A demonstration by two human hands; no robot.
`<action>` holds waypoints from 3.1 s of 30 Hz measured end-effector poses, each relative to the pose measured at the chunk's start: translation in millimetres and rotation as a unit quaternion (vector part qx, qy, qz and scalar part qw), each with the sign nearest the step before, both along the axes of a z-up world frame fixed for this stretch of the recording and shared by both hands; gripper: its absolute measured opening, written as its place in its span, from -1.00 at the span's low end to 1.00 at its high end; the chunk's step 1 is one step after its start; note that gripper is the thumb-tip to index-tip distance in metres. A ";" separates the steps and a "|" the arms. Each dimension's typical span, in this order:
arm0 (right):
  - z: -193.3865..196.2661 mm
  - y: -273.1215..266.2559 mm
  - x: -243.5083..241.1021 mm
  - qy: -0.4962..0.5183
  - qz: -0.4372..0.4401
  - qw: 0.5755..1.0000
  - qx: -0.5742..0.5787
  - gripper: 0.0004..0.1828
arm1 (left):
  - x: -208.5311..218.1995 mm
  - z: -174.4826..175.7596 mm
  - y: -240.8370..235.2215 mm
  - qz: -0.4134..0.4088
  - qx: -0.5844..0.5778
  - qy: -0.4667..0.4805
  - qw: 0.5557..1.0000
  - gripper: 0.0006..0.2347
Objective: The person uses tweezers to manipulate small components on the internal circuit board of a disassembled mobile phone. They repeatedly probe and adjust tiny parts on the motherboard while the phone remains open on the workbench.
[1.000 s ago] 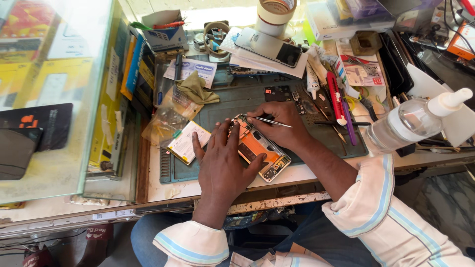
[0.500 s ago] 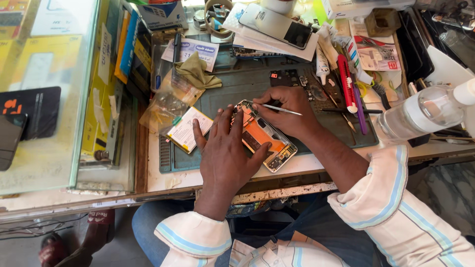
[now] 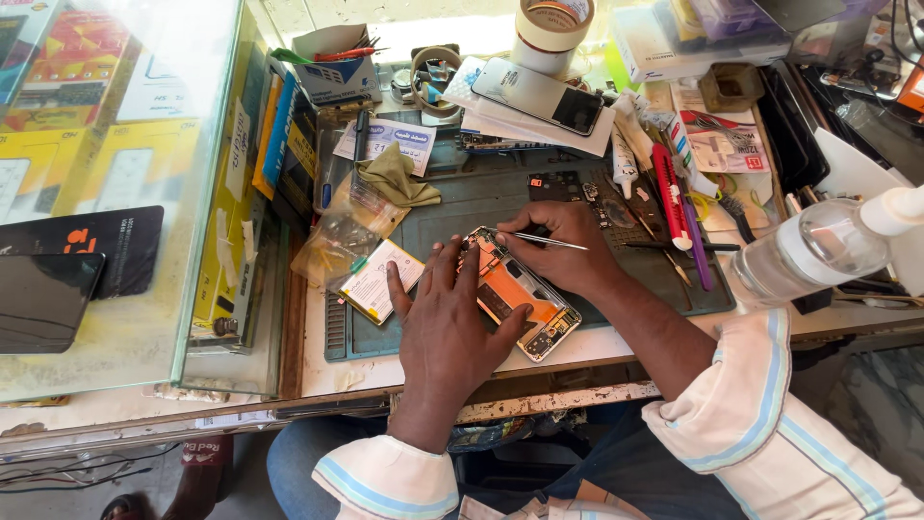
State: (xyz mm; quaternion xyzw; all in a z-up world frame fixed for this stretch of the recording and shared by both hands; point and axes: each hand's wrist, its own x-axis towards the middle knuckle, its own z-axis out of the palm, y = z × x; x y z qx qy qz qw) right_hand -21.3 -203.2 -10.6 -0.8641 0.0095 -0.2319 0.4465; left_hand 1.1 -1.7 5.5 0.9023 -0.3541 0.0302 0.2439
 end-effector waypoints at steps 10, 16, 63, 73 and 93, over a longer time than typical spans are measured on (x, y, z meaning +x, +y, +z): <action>-0.3 1.8 1.1 -0.007 -0.006 0.999 -0.042 -0.86 | 0.1 -2.0 0.4 0.001 0.006 0.013 1.000 -0.23; 0.7 0.8 0.8 -0.054 0.020 0.995 -0.087 -0.84 | 0.1 1.4 -1.0 0.006 0.022 0.017 1.000 -0.22; -3.3 -1.9 0.9 -0.022 0.002 1.000 0.014 -0.87 | -3.1 0.7 -1.0 0.012 0.013 -0.013 1.000 -0.23; -6.4 -5.1 -0.2 -0.009 -0.003 0.999 0.040 -0.84 | -0.3 -9.6 0.0 0.015 -0.027 -0.018 0.999 -0.26; -20.8 -22.9 -16.3 -0.047 0.180 0.967 0.172 -0.81 | 23.9 21.7 -5.5 0.024 -0.271 0.124 0.954 -0.88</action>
